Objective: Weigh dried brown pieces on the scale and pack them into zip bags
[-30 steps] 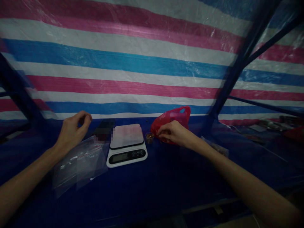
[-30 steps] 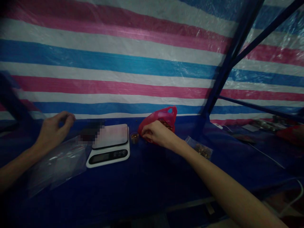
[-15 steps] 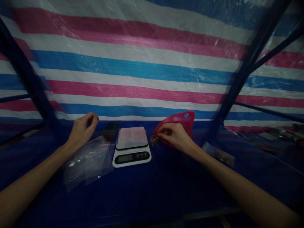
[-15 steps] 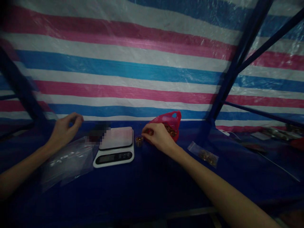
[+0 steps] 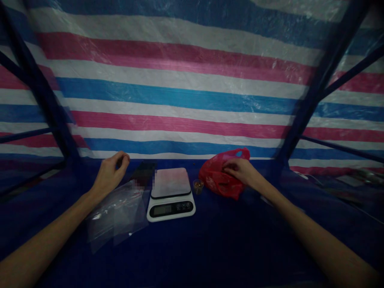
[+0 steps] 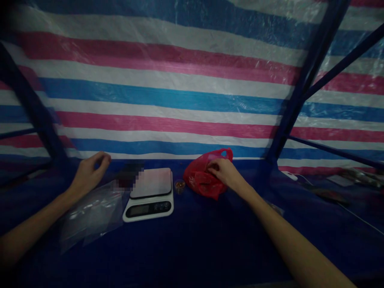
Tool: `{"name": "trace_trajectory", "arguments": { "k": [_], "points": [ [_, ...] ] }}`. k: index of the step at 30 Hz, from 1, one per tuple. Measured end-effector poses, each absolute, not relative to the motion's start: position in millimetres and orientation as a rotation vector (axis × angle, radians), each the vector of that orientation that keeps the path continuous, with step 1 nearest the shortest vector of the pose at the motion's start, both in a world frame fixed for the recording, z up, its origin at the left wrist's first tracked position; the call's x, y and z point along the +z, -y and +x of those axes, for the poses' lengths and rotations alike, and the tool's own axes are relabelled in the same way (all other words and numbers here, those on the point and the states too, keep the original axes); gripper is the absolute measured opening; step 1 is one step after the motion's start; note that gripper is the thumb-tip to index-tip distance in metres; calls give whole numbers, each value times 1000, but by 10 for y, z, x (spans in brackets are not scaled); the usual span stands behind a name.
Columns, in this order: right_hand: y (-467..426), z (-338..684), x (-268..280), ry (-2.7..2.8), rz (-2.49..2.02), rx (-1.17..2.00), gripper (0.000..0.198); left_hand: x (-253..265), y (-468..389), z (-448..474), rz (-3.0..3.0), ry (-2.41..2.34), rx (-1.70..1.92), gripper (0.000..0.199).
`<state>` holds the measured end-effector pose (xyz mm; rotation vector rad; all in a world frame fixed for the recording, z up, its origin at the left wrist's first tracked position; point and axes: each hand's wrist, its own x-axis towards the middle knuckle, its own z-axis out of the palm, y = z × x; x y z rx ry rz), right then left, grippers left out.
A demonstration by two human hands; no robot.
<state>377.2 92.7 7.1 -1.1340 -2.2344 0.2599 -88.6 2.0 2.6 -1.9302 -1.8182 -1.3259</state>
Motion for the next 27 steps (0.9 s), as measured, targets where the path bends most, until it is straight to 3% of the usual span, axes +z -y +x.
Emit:
{"name": "trace_trajectory", "arguments": {
  "k": [6,27],
  "points": [
    [-986,3763,-120,2413,-984,482,23,3,-28,-909,-1979,1786,-1359,25],
    [-954,3789,-88,2294,-1059,415,18,14,-10,-938,-2061,1820,-1254,24]
  ]
}}
